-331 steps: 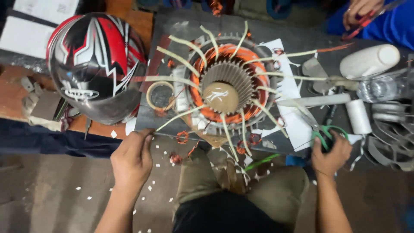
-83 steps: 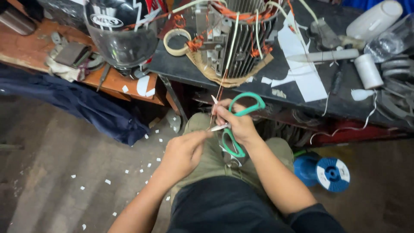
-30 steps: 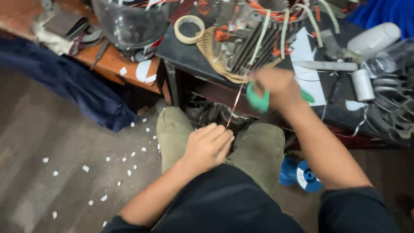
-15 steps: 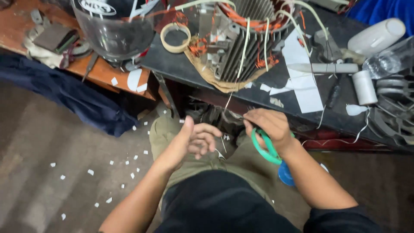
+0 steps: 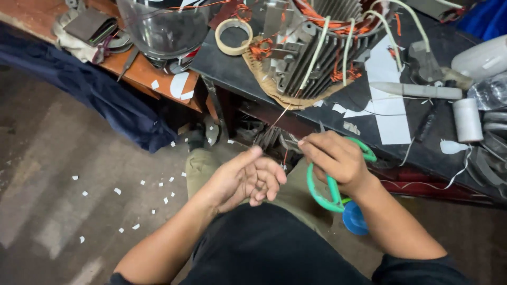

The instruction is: A person is seen winding copper coils into an electric motor stator, using scissors to trim wires and a mallet to seat them properly at a workbench.

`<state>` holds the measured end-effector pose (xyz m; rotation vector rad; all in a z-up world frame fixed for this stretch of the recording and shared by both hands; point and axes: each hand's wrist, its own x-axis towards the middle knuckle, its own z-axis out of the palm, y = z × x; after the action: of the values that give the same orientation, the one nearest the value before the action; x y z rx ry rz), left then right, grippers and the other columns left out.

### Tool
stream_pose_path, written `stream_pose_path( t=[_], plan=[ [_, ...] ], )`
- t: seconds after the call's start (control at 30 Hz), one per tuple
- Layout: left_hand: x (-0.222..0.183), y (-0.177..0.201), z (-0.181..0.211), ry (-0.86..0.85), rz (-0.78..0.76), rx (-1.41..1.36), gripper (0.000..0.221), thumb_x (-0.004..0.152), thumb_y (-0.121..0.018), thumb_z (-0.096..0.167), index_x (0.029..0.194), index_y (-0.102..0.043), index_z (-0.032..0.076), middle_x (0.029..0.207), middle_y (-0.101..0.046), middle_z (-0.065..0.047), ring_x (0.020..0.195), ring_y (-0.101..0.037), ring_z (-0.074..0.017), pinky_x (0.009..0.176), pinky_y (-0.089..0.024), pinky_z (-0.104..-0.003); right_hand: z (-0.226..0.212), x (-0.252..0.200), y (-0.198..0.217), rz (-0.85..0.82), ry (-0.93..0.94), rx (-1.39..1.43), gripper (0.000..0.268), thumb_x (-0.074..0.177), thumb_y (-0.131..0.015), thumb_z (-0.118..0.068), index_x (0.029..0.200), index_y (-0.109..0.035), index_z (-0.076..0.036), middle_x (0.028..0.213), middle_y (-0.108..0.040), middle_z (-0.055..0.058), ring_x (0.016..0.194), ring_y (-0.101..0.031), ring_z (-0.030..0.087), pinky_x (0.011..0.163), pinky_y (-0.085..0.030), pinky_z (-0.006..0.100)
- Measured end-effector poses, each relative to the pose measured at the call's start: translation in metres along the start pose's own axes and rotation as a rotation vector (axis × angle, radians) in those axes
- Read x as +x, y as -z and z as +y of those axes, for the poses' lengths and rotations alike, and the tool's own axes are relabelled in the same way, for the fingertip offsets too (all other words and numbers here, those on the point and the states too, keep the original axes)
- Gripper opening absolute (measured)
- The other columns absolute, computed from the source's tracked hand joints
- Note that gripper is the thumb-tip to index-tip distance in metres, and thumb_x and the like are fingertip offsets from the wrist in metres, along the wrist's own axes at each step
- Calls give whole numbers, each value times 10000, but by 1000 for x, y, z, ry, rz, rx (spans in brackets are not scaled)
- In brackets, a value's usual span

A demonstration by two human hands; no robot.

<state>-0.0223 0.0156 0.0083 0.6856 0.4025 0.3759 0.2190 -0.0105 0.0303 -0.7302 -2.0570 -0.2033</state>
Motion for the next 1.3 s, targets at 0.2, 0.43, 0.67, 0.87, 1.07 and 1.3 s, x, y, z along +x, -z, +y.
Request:
stream_pose_path(
  t=[0.2,0.43,0.67,0.87,1.07,1.3],
  plan=[
    [-7,20,11,22,19,26,538,899,-380,399,1090,-615,-46,724,-658,-202,560,-579,-137,428,-508,-199,-1,-9,-9,-6,-70,-3,154,916,-607,-52,921,-699,71,875,-646,228,596,-603,342,488,-506,416],
    [-6,6,6,-44,13,131,267,973,-584,184,970,-668,-70,633,-649,-190,496,-490,-107,410,-456,-183,-12,10,-16,-45,-35,-45,131,921,-584,-24,875,-688,40,842,-626,210,570,-588,335,478,-520,389],
    [-3,-3,0,-84,71,487,160,947,-575,53,995,-718,-1,717,-749,-147,550,-543,-85,480,-450,-167,-3,-28,3,-113,-100,-52,216,927,-634,-174,875,-699,26,875,-660,212,642,-642,362,523,-533,430],
    [-7,-13,-6,-45,192,764,185,952,-561,40,924,-733,103,605,-651,44,524,-410,-20,521,-342,-196,-26,13,6,-323,16,-57,117,961,-608,-20,883,-644,60,828,-604,181,602,-570,265,503,-500,345],
    [-8,-14,-1,-190,158,995,179,930,-523,57,877,-685,113,593,-632,6,490,-379,-74,494,-334,-243,31,17,7,-374,210,-292,55,952,-717,-78,911,-682,-69,844,-718,66,693,-683,131,465,-527,188],
    [-8,-8,3,-522,118,1255,140,876,-547,20,896,-660,101,702,-622,-46,646,-618,-227,606,-466,-333,19,17,10,-419,320,-341,171,975,-578,-116,827,-662,-120,764,-659,52,651,-634,169,452,-489,283]
  ],
)
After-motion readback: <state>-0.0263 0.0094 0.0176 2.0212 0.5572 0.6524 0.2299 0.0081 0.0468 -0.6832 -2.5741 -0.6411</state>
